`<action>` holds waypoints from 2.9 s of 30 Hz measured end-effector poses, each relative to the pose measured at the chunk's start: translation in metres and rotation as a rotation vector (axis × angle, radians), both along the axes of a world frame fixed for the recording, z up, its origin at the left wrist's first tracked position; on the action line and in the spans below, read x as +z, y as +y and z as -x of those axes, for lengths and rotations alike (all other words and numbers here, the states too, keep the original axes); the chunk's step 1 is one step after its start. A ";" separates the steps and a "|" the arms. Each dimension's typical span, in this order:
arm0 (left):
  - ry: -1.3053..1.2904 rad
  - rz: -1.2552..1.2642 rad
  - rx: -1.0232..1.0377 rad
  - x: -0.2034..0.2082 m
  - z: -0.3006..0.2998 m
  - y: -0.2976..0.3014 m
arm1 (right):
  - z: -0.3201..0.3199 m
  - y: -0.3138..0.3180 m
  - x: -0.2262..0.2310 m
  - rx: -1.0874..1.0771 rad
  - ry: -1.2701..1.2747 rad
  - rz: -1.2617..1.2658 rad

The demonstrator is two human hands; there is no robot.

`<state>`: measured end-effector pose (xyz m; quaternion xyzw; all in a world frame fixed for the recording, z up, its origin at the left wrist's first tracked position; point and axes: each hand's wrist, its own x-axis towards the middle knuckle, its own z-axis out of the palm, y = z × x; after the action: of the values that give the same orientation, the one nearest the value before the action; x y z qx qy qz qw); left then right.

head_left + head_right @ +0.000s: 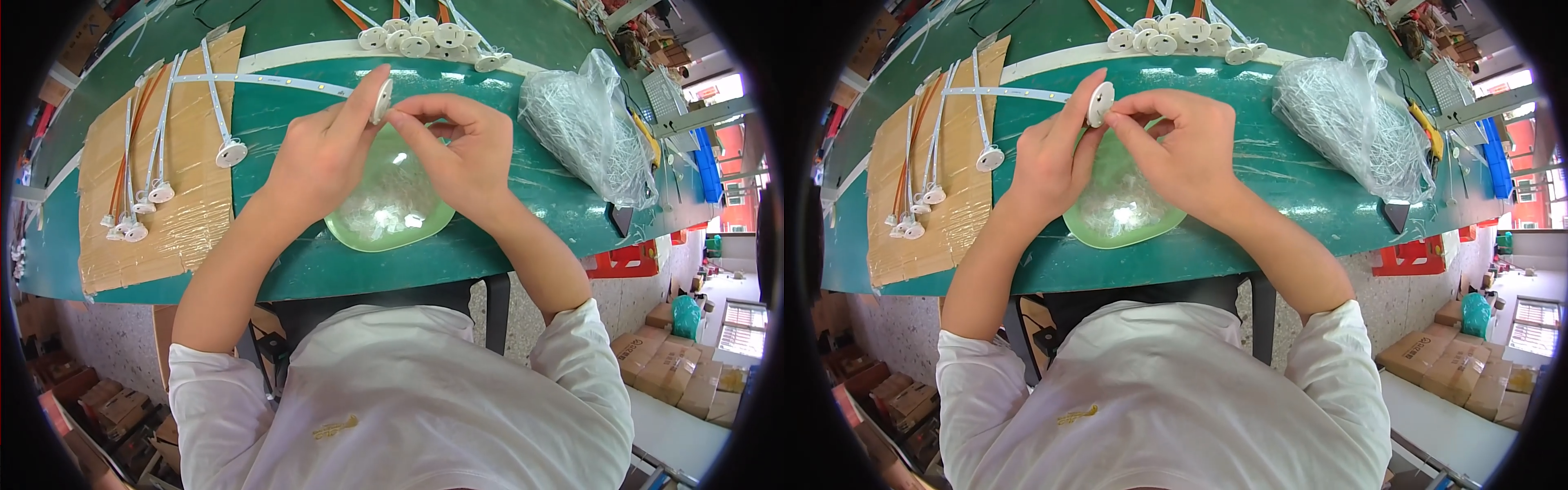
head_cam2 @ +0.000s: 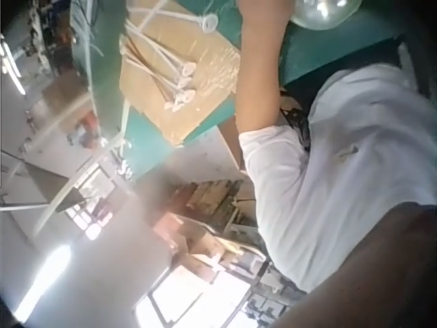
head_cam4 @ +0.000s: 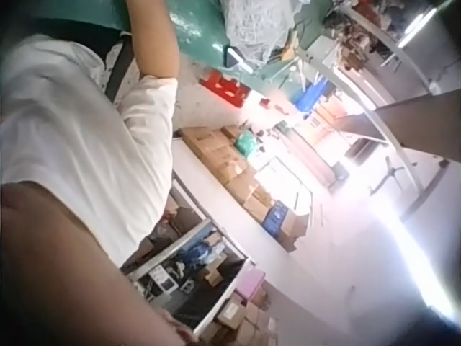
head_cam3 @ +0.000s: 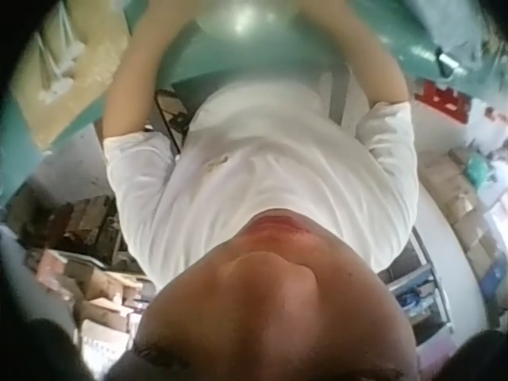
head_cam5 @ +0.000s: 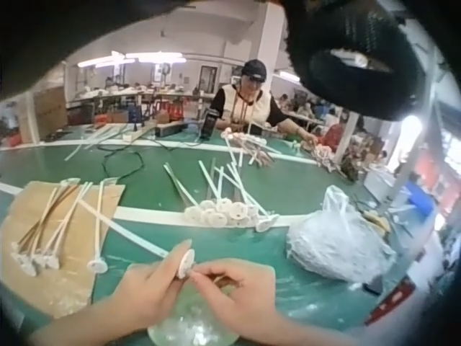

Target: Assembling LED lighting components by attaching plastic circular bases to individual LED light strips.

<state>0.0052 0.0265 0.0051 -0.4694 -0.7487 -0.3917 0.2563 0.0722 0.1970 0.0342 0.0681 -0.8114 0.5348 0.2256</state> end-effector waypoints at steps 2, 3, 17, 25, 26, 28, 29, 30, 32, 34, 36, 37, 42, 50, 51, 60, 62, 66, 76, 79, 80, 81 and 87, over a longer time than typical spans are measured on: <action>0.015 0.000 0.011 0.000 -0.002 0.000 | 0.000 -0.002 -0.003 0.012 -0.024 0.024; 0.020 -0.011 0.004 0.000 -0.002 0.000 | -0.001 -0.002 -0.005 0.005 -0.018 0.013; 0.037 0.090 -0.037 0.014 -0.009 -0.009 | 0.005 0.017 -0.002 0.206 0.317 -0.147; -0.001 0.009 0.012 -0.001 -0.015 -0.003 | -0.001 0.006 -0.010 0.081 0.548 -0.243; 0.013 0.008 0.024 0.000 -0.016 -0.002 | 0.000 0.004 -0.009 0.077 0.594 -0.248; 0.034 0.007 0.028 0.001 -0.020 0.000 | 0.000 0.004 -0.010 0.050 0.600 -0.241; 0.031 0.006 0.044 0.001 -0.022 0.002 | 0.000 0.004 -0.011 0.031 0.599 -0.229; 0.031 0.007 0.062 0.002 -0.023 0.002 | 0.000 0.002 -0.012 0.024 0.609 -0.227; 0.035 0.019 0.056 0.001 -0.022 0.002 | -0.002 -0.001 -0.014 0.018 0.614 -0.259; 0.038 0.046 0.050 0.002 -0.021 0.000 | -0.003 -0.002 -0.014 0.016 0.624 -0.260; 0.040 0.073 0.047 0.003 -0.019 -0.001 | -0.004 -0.004 -0.014 0.015 0.634 -0.261; 0.030 0.043 0.020 0.003 -0.019 -0.001 | -0.004 -0.005 -0.016 0.016 0.644 -0.235; -0.076 0.035 -0.103 0.031 -0.013 -0.004 | 0.000 0.006 -0.014 0.119 0.652 -0.198; -0.563 0.130 0.196 0.065 0.004 -0.077 | 0.023 0.028 -0.028 0.062 0.566 -0.224; -0.589 0.155 0.258 0.075 0.006 -0.096 | 0.023 0.029 -0.026 0.053 0.516 -0.215; -0.419 0.934 0.348 0.099 0.026 -0.207 | 0.026 0.026 -0.030 0.136 0.409 -0.261; -0.508 1.056 0.360 0.096 0.026 -0.199 | 0.023 0.022 -0.028 0.141 0.393 -0.233; -0.524 1.134 0.427 0.122 0.017 -0.159 | 0.022 0.021 -0.030 0.137 0.310 -0.190; -0.036 0.694 0.326 0.050 0.111 -0.006 | 0.024 0.020 -0.024 0.074 0.083 -0.066; -0.103 0.763 0.371 0.034 0.122 0.037 | 0.023 0.021 -0.029 0.080 0.094 -0.096; -0.083 0.786 0.387 0.030 0.124 0.044 | 0.024 0.021 -0.030 0.088 0.106 -0.097; -0.087 0.791 0.378 0.025 0.129 0.048 | 0.024 0.022 -0.030 0.081 0.099 -0.094; -0.153 0.478 0.271 0.014 0.115 0.032 | 0.030 0.027 -0.030 -0.005 0.161 -0.089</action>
<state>-0.1100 0.0581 0.0187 -0.3813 -0.8929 -0.2002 0.1312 0.0422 0.2238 0.0038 0.1189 -0.8137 0.4907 0.2879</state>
